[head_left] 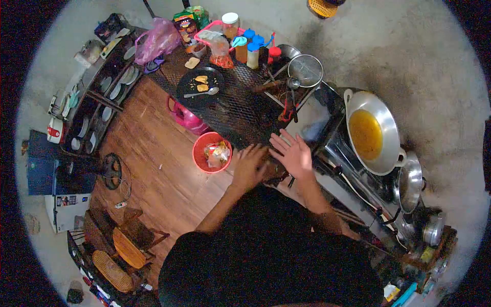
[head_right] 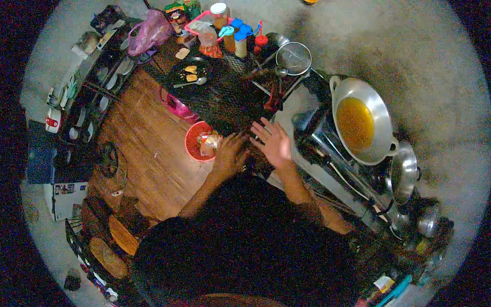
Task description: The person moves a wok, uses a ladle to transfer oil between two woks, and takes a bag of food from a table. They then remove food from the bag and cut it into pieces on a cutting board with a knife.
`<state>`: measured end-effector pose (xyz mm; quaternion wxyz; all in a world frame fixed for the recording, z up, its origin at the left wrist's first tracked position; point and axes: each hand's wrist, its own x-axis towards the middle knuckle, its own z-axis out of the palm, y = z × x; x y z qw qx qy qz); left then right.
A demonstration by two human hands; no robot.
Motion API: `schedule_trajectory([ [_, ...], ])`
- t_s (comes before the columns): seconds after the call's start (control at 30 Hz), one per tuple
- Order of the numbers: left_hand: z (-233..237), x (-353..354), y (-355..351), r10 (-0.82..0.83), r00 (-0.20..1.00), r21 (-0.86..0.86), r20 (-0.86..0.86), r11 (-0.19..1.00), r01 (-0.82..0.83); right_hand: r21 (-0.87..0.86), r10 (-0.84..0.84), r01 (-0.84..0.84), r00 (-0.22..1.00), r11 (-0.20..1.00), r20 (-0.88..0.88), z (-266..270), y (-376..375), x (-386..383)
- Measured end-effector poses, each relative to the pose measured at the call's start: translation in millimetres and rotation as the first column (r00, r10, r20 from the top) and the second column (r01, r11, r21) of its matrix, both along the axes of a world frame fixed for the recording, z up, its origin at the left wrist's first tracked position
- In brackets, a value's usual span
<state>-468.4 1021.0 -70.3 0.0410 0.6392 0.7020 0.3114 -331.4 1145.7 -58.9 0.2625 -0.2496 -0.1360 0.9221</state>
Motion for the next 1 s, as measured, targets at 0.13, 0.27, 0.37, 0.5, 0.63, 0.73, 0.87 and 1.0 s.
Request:
schedule_trajectory([
  [0.13,23.0,33.1,-22.9,-0.033,0.989,0.033,0.145,0.999,0.029,-0.074,0.031,-0.033,0.999,0.997,-0.028,-74.6,-40.7,22.3],
  [0.27,23.5,53.2,-52.8,-0.136,0.99,-0.097,0.023,0.986,0.138,-0.094,0.115,-0.133,0.977,0.987,-0.18,-22.5,-90.6,33.6],
  [0.37,3.7,53.8,-74.4,0.07,0.995,-0.057,-0.074,0.996,-0.074,-0.15,0.075,-0.104,0.98,0.983,-0.185,-14.0,-103.9,55.5],
  [0.5,14.2,71.5,-75.6,0.087,0.995,0.028,0.04,0.996,-0.088,-0.172,-0.026,0.025,1.0,0.985,-0.006,-20.2,-115.9,67.3],
  [0.63,25.0,80.1,-74.8,-0.165,0.986,0.13,0.031,0.979,0.159,-0.129,0.02,-0.038,0.991,0.991,-0.136,-42.8,-118.8,59.7],
  [0.73,-11.6,42.4,-76.4,0.242,0.969,-0.05,0.046,0.97,-0.24,-0.148,0.071,-0.084,0.993,0.985,-0.09,-4.1,-121.3,52.6],
  [0.87,-0.7,13.6,-80.3,0.196,0.977,-0.027,0.087,0.981,-0.194,-0.161,0.066,-0.062,0.998,0.985,0.018,-9.9,-117.3,37.0],
  [1.0,-21.1,2.9,-77.1,0.007,0.964,0.032,0.265,0.999,-0.016,-0.115,0.137,-0.139,0.99,0.984,-0.021,-64.6,-107.7,4.6],
])
